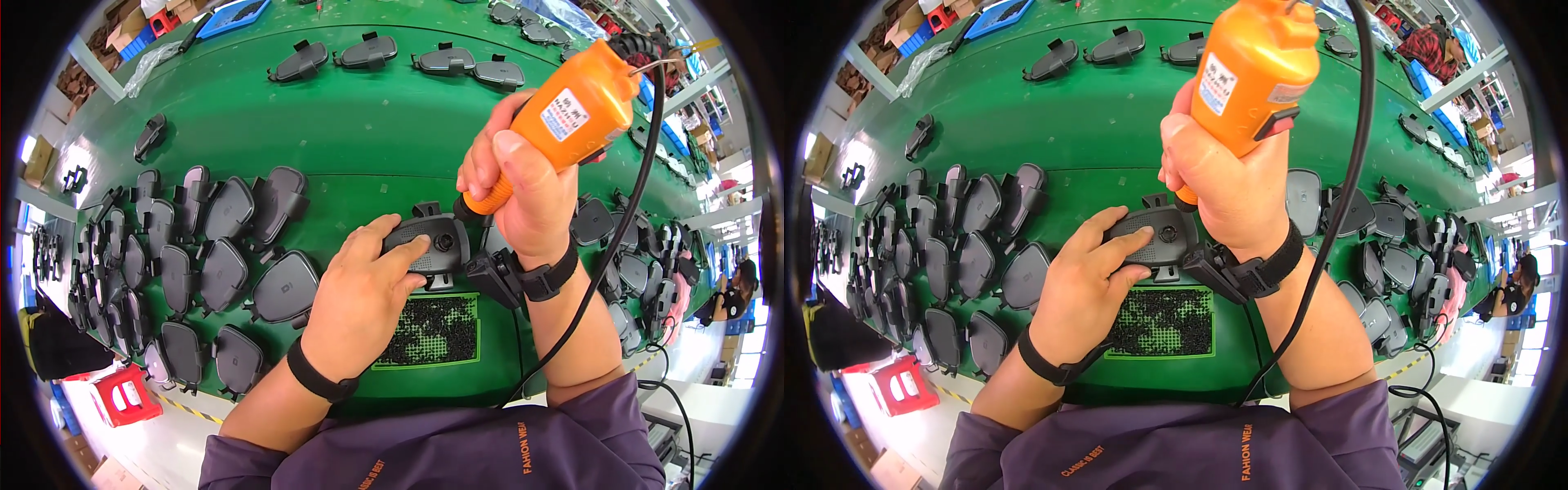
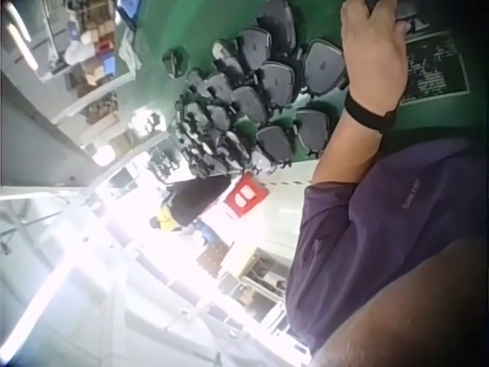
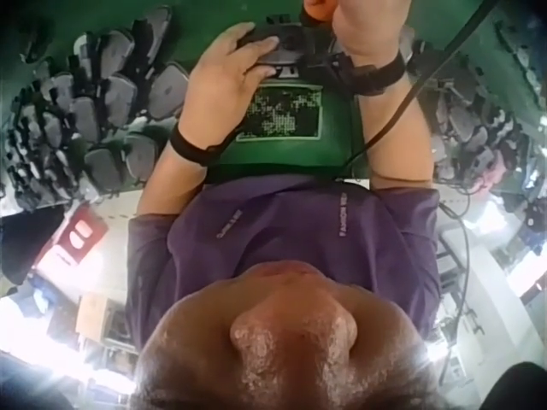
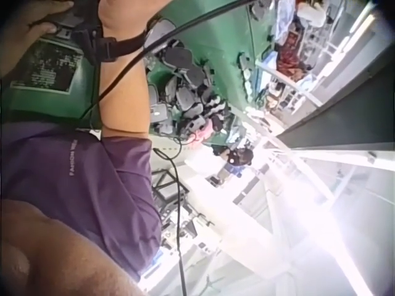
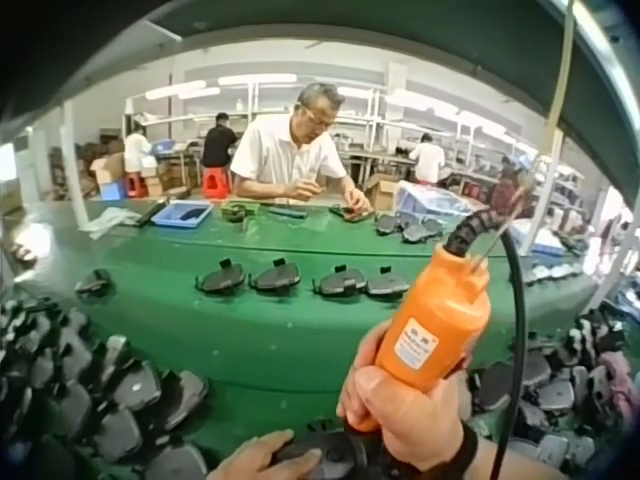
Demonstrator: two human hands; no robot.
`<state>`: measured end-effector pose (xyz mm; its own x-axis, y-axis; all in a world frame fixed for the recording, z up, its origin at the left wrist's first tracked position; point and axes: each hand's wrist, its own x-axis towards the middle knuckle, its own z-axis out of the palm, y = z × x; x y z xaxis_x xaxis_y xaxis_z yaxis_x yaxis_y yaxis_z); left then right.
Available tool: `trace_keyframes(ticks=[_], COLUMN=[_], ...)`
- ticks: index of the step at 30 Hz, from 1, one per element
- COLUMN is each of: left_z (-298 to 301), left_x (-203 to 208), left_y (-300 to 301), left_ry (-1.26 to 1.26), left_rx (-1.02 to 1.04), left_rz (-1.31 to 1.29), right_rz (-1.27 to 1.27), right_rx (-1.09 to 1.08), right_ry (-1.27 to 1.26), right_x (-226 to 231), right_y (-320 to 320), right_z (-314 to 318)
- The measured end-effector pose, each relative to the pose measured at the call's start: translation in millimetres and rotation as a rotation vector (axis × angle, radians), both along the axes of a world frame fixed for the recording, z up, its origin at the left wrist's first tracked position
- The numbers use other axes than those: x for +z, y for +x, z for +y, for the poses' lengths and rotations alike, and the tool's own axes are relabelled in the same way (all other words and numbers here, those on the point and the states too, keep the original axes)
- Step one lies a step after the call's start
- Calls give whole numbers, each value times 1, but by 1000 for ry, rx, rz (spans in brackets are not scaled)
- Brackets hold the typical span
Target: The person picks up a car phone mount, places a screw into it by hand, and tightens it using an electric screwdriver. They repeat this process for several mounts, moving finished ones aside and reaching for new ones from the table.
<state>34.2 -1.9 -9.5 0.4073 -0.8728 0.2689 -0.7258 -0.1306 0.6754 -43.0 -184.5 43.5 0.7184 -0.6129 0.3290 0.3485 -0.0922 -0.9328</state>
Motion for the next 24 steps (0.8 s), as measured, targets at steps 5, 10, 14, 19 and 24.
trace_keyframes(ticks=[5,10,14,19,24], left_z=[-3,1,7,21,45], left_x=[4,2,4,27,24], left_y=[0,-2,-5,-19,-36], left_ry=[14,-60,-58,-43,276], left_rx=[13,32,18,12,-167], left_rz=[28,-12,-19,-243,-271], right_rz=[-27,-144,-120,-254,-288], right_rx=[23,79,7,-63,-9], right_ry=[18,72,-5,-27,-139], right_x=[-3,-15,9,47,55], right_y=[0,-10,-28,-76,-91], right_z=[-3,-4,10,44,53])
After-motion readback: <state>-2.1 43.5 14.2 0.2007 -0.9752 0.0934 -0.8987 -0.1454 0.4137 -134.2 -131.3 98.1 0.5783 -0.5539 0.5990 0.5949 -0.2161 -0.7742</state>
